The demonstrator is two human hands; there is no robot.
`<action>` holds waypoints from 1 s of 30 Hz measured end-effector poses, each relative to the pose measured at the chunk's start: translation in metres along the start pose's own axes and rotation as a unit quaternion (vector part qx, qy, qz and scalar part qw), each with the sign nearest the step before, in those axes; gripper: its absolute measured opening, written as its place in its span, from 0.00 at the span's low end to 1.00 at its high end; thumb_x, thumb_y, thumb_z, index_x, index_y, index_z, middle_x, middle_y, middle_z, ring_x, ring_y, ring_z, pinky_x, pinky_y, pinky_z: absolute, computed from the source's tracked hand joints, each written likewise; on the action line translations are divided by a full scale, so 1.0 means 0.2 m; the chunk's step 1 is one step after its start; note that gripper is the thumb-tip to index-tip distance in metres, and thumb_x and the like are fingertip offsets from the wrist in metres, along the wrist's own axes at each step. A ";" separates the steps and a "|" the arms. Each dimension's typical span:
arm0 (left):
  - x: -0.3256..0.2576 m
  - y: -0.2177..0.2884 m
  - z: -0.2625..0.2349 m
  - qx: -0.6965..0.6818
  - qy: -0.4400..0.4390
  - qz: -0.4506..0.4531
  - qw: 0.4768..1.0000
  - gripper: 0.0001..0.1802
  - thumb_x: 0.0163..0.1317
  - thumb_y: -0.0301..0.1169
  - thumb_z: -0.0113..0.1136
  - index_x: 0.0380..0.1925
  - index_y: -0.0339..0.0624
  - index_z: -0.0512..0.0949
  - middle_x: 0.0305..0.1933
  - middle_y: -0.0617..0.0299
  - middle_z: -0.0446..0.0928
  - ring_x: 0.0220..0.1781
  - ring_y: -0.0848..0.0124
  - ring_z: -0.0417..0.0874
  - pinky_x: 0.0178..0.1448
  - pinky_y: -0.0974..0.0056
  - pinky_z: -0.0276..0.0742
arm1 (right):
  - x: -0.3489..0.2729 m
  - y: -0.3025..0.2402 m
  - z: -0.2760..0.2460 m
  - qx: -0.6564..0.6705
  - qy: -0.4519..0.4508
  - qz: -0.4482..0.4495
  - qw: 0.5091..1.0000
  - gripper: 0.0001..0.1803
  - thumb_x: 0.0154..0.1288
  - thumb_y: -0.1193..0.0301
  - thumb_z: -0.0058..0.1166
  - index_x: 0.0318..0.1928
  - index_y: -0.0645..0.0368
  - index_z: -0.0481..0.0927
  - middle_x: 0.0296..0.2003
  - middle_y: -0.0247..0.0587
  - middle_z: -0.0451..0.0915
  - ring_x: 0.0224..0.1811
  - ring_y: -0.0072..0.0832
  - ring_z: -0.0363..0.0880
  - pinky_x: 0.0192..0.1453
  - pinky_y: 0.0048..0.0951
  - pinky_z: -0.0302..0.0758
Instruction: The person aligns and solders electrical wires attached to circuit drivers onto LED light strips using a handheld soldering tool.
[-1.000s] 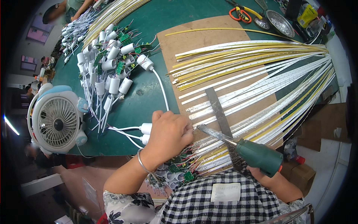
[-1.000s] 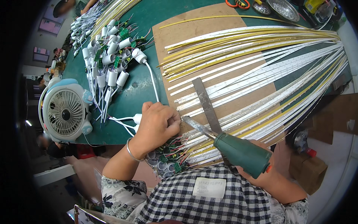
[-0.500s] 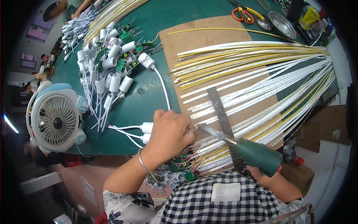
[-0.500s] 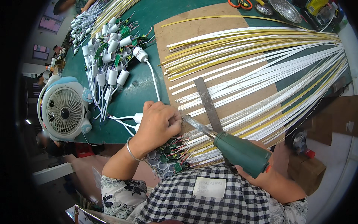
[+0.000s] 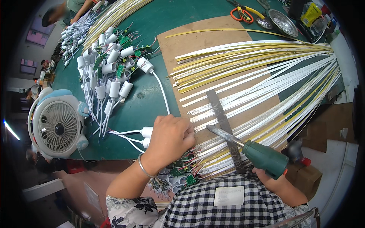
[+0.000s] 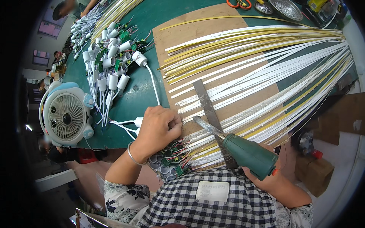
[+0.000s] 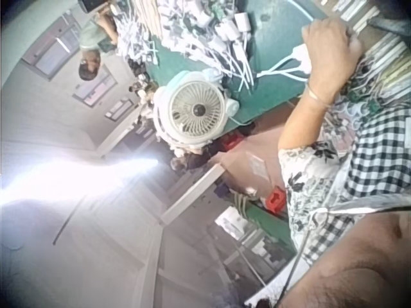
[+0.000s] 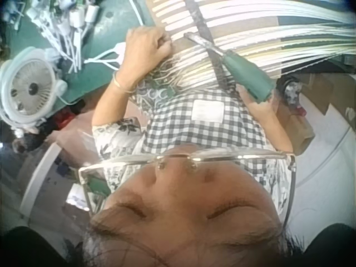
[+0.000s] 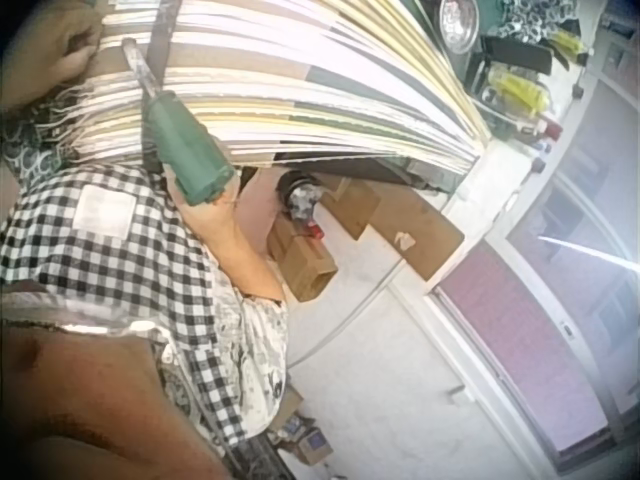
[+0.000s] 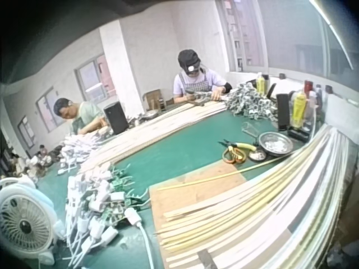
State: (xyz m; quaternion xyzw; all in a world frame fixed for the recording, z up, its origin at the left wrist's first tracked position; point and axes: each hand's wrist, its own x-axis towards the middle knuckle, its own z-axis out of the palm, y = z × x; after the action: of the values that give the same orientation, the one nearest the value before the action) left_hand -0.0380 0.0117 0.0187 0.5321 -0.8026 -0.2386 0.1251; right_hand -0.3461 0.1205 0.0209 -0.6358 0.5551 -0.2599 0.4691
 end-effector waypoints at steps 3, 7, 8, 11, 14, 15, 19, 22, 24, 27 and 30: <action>0.00 0.01 0.00 0.002 0.000 0.000 1.000 0.03 0.48 0.27 0.62 0.22 0.47 0.77 0.20 0.65 0.74 0.31 0.60 0.75 0.40 0.57 0.64 | 0.00 -0.01 0.01 0.032 0.020 0.017 0.999 0.18 0.59 0.71 0.62 0.49 0.64 0.82 0.49 0.49 0.82 0.52 0.42 0.79 0.57 0.38 0.75; -0.01 0.01 0.00 0.006 -0.001 0.006 1.000 0.05 0.49 0.27 0.64 0.25 0.45 0.77 0.23 0.61 0.75 0.31 0.58 0.75 0.38 0.55 0.66 | 0.01 -0.01 0.00 0.023 0.006 0.014 1.000 0.18 0.58 0.71 0.63 0.49 0.63 0.82 0.49 0.49 0.81 0.52 0.43 0.79 0.56 0.39 0.75; -0.01 0.01 -0.01 0.007 -0.001 0.005 1.000 0.05 0.49 0.27 0.64 0.25 0.45 0.77 0.23 0.61 0.75 0.31 0.58 0.75 0.38 0.55 0.66 | 0.01 -0.01 -0.01 0.014 0.002 0.005 1.000 0.18 0.58 0.71 0.63 0.49 0.63 0.82 0.49 0.49 0.81 0.52 0.43 0.79 0.57 0.39 0.75; -0.02 0.01 -0.03 -0.012 0.018 0.046 0.999 0.08 0.50 0.25 0.64 0.30 0.44 0.76 0.25 0.59 0.75 0.32 0.56 0.76 0.40 0.54 0.69 | 0.01 -0.01 0.00 0.012 0.005 -0.001 1.000 0.18 0.58 0.71 0.63 0.49 0.63 0.82 0.49 0.49 0.81 0.52 0.43 0.79 0.57 0.39 0.74; -0.03 0.01 -0.06 -0.025 -0.008 0.038 0.999 0.11 0.51 0.23 0.64 0.36 0.43 0.75 0.28 0.57 0.75 0.35 0.54 0.77 0.42 0.54 0.71 | 0.01 -0.02 0.00 0.025 0.011 0.001 1.000 0.18 0.58 0.71 0.63 0.49 0.63 0.82 0.49 0.49 0.81 0.53 0.43 0.79 0.58 0.39 0.74; -0.03 0.00 -0.07 -0.030 -0.037 0.041 0.998 0.13 0.52 0.22 0.63 0.38 0.43 0.75 0.29 0.57 0.76 0.36 0.54 0.78 0.42 0.55 0.72 | 0.02 -0.02 -0.01 0.030 0.010 0.003 0.999 0.18 0.58 0.72 0.63 0.49 0.63 0.81 0.50 0.49 0.81 0.53 0.42 0.79 0.58 0.38 0.74; 0.01 -0.04 -0.11 -0.091 -0.110 0.055 0.988 0.14 0.54 0.22 0.63 0.41 0.43 0.76 0.30 0.57 0.78 0.36 0.54 0.79 0.42 0.56 0.72 | 0.02 -0.02 -0.01 0.015 0.018 -0.034 0.999 0.18 0.58 0.72 0.63 0.50 0.64 0.81 0.50 0.49 0.81 0.53 0.42 0.79 0.58 0.38 0.74; 0.01 -0.07 -0.12 -0.123 -0.099 0.084 0.984 0.12 0.54 0.24 0.65 0.39 0.44 0.78 0.30 0.59 0.78 0.35 0.55 0.79 0.42 0.56 0.73 | 0.01 -0.02 0.00 0.062 0.022 0.021 0.998 0.19 0.58 0.72 0.63 0.50 0.65 0.81 0.50 0.50 0.80 0.53 0.42 0.79 0.59 0.39 0.73; 0.00 -0.05 -0.12 -0.105 -0.094 0.086 0.986 0.10 0.54 0.26 0.66 0.36 0.44 0.78 0.29 0.59 0.78 0.35 0.56 0.79 0.41 0.56 0.72 | 0.02 -0.01 0.00 0.051 0.012 0.009 0.999 0.19 0.59 0.72 0.63 0.51 0.66 0.80 0.50 0.51 0.80 0.53 0.42 0.78 0.59 0.39 0.73; -0.01 -0.03 -0.09 -0.071 -0.065 0.088 0.991 0.09 0.53 0.27 0.68 0.34 0.43 0.79 0.29 0.59 0.77 0.36 0.57 0.79 0.41 0.57 0.73 | 0.01 -0.02 -0.01 0.049 0.010 0.016 0.999 0.20 0.59 0.72 0.62 0.51 0.66 0.80 0.50 0.51 0.80 0.53 0.42 0.78 0.58 0.39 0.73; -0.03 -0.01 -0.05 -0.090 0.002 0.073 0.993 0.10 0.51 0.26 0.70 0.34 0.43 0.80 0.28 0.59 0.77 0.36 0.60 0.80 0.40 0.60 0.74 | 0.01 -0.02 -0.01 0.059 0.015 0.027 0.998 0.19 0.59 0.72 0.62 0.51 0.66 0.80 0.50 0.51 0.80 0.53 0.43 0.78 0.58 0.39 0.73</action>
State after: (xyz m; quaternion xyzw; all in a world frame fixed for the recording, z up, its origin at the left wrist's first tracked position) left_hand -0.0284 0.0136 0.0265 0.4590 -0.8146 -0.2989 0.1908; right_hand -0.3450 0.1179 0.0238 -0.5879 0.5624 -0.2888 0.5046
